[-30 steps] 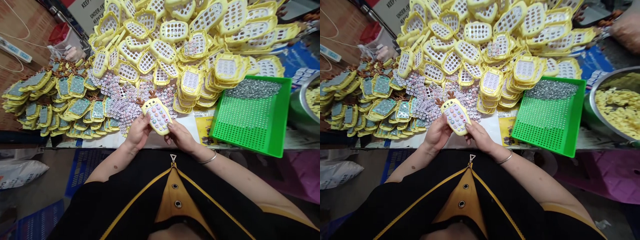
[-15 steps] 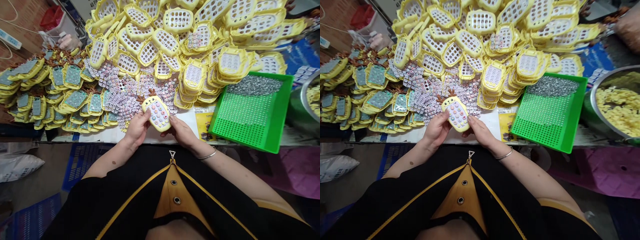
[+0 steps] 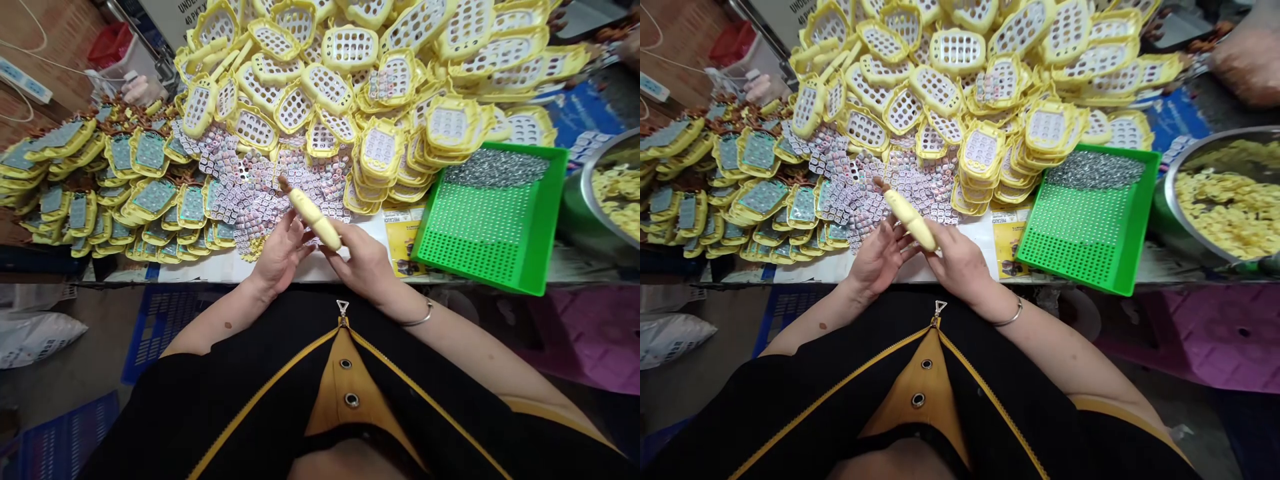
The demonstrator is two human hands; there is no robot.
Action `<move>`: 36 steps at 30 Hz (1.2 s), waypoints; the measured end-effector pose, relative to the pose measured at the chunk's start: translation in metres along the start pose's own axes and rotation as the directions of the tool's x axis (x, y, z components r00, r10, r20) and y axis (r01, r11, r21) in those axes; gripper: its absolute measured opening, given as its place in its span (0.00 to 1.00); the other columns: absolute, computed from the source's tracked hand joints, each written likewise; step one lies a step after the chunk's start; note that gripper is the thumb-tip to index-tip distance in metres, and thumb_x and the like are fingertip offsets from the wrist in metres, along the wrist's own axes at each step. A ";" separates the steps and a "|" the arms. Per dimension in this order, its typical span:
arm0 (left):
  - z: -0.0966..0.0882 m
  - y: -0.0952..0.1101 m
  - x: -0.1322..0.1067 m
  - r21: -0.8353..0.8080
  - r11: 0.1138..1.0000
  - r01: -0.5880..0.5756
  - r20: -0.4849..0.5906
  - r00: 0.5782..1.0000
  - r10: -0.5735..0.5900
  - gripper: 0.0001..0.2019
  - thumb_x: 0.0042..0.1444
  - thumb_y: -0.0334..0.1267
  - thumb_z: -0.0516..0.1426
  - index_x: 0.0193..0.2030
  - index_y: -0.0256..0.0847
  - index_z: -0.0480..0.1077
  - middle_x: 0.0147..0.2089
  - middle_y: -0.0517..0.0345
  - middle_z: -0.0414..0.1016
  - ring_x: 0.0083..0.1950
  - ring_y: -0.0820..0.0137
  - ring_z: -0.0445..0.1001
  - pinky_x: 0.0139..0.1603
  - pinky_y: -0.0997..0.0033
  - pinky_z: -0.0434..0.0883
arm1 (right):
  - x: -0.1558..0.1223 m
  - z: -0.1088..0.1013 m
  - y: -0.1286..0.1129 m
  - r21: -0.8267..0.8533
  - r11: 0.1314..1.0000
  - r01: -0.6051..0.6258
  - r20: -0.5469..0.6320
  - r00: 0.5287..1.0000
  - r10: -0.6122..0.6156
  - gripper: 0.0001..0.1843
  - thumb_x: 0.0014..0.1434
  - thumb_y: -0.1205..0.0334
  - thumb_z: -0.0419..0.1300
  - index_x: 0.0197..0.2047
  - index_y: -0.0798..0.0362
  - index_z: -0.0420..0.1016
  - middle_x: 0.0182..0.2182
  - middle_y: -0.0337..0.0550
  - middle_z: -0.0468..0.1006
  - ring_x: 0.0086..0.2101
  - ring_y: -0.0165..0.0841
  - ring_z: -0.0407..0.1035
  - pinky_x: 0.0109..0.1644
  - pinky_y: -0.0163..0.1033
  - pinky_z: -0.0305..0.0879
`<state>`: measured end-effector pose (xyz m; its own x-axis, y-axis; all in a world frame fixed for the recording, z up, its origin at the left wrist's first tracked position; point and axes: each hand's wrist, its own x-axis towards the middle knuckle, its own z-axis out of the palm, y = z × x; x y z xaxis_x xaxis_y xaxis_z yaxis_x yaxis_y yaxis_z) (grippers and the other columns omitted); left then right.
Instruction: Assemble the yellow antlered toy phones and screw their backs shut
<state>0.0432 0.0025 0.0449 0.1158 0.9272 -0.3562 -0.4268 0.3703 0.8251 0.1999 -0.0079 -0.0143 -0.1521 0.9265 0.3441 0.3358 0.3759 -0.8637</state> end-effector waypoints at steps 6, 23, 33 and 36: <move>0.010 0.004 -0.001 -0.100 0.995 0.026 -0.006 1.000 -0.027 0.23 0.54 0.49 0.66 0.52 0.39 0.73 0.51 0.47 0.81 0.61 0.54 0.75 0.59 0.59 0.72 | -0.006 -0.006 -0.009 0.041 0.984 0.172 0.006 0.985 -0.172 0.22 0.60 0.65 0.58 0.58 0.45 0.72 0.50 0.51 0.75 0.47 0.42 0.73 0.50 0.52 0.74; 0.010 -0.012 0.015 -0.051 0.995 0.091 0.032 0.995 -0.089 0.22 0.44 0.47 0.71 0.40 0.34 0.77 0.47 0.45 0.83 0.60 0.52 0.75 0.61 0.59 0.72 | -0.005 -0.004 -0.006 0.790 0.174 -0.588 0.515 0.790 0.332 0.20 0.49 0.45 0.72 0.36 0.51 0.78 0.34 0.39 0.83 0.36 0.30 0.76 0.46 0.39 0.74; 0.046 -0.021 0.022 0.059 0.964 0.260 0.247 0.932 -0.267 0.18 0.44 0.40 0.71 0.42 0.35 0.77 0.42 0.46 0.83 0.53 0.50 0.80 0.58 0.51 0.75 | -0.052 -0.072 -0.007 0.493 0.760 -0.423 0.180 0.904 0.387 0.29 0.53 0.51 0.71 0.58 0.46 0.74 0.47 0.45 0.83 0.46 0.41 0.78 0.57 0.53 0.74; 0.055 -0.032 0.032 0.116 0.915 0.387 0.266 0.875 -0.404 0.16 0.47 0.35 0.68 0.44 0.35 0.76 0.40 0.46 0.83 0.44 0.54 0.82 0.53 0.51 0.77 | -0.079 -0.120 -0.012 0.047 0.967 -0.251 -0.432 0.868 0.246 0.17 0.58 0.57 0.68 0.51 0.39 0.79 0.39 0.41 0.84 0.39 0.41 0.79 0.50 0.55 0.75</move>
<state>0.1101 0.0232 0.0318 0.5123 0.6771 -0.5283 -0.2415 0.7039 0.6680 0.3197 -0.0835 0.0133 0.3525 0.9030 0.2455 0.3195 0.1304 -0.9386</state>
